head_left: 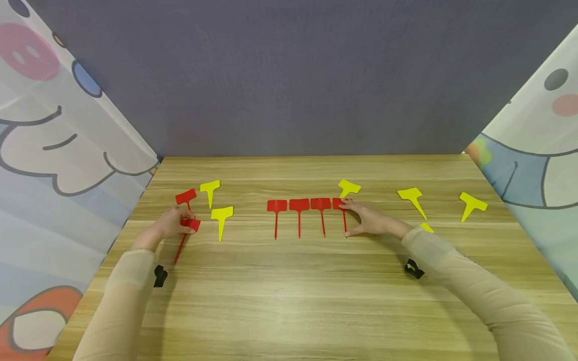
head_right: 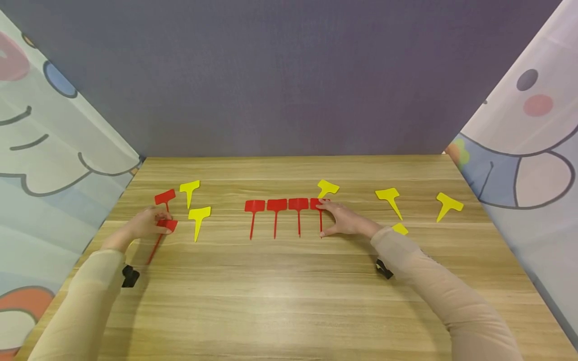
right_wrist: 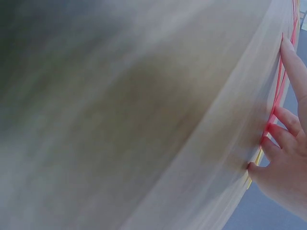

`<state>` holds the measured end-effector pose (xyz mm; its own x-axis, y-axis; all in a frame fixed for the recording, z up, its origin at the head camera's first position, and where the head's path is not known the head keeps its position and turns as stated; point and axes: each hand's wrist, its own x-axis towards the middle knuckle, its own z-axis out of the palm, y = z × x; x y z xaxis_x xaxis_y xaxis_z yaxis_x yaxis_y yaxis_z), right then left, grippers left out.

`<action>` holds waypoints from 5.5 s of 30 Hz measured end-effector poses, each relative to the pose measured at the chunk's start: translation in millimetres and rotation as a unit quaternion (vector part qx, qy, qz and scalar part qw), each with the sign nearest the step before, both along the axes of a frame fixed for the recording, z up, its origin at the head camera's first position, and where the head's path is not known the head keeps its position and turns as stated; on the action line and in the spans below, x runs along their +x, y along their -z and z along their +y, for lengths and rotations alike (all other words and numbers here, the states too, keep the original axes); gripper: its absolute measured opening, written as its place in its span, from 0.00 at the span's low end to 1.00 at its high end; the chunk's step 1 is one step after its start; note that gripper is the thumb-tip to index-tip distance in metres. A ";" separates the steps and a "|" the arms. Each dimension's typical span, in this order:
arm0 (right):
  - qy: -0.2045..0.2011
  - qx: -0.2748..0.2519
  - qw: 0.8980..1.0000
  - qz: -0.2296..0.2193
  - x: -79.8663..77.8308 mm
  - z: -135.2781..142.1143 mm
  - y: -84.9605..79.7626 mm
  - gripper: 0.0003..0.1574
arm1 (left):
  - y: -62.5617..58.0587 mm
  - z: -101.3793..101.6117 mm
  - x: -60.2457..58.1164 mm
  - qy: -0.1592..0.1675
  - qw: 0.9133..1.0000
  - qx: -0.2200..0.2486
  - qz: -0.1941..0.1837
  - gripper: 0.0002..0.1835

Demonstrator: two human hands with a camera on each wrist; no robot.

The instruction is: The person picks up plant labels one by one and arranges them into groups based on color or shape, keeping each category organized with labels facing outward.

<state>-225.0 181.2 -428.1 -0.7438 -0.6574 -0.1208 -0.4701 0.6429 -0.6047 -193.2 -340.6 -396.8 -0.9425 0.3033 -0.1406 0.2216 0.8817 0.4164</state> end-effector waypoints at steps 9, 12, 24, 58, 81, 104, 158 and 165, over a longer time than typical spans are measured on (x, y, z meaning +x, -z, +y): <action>0.002 0.004 1.000 0.001 0.3 0.6 -0.2 0.53 | 2.5 1.7 -2.1 -0.007 1.000 0.016 0.023 0.16; 0.002 0.004 1.000 0.000 0.3 0.4 -0.3 0.53 | 3.4 2.8 -0.7 -0.014 0.999 0.021 0.029 0.16; 0.003 0.004 1.000 -0.005 0.3 0.6 0.2 0.53 | 4.7 2.5 3.0 -0.012 0.997 0.013 0.077 0.13; 0.007 -0.001 1.000 -0.008 0.1 0.7 1.2 0.54 | -29.0 33.5 -4.4 -0.093 0.983 0.150 -0.053 0.17; 0.005 0.001 1.000 -0.003 0.4 0.0 1.7 0.54 | -18.5 93.6 -36.1 -0.091 0.963 0.220 -0.126 0.18; 0.009 0.006 1.000 -0.005 2.0 -0.9 -0.3 0.53 | -4.4 127.7 -51.4 -0.114 0.954 0.232 -0.149 0.17; 0.009 0.008 1.000 0.002 1.1 0.8 2.1 0.54 | 31.0 148.3 -79.0 -0.091 0.992 0.069 -0.061 0.07; 0.007 0.003 1.000 0.003 1.2 0.7 2.3 0.54 | 8.4 157.8 -59.5 -0.088 0.992 0.074 -0.050 0.08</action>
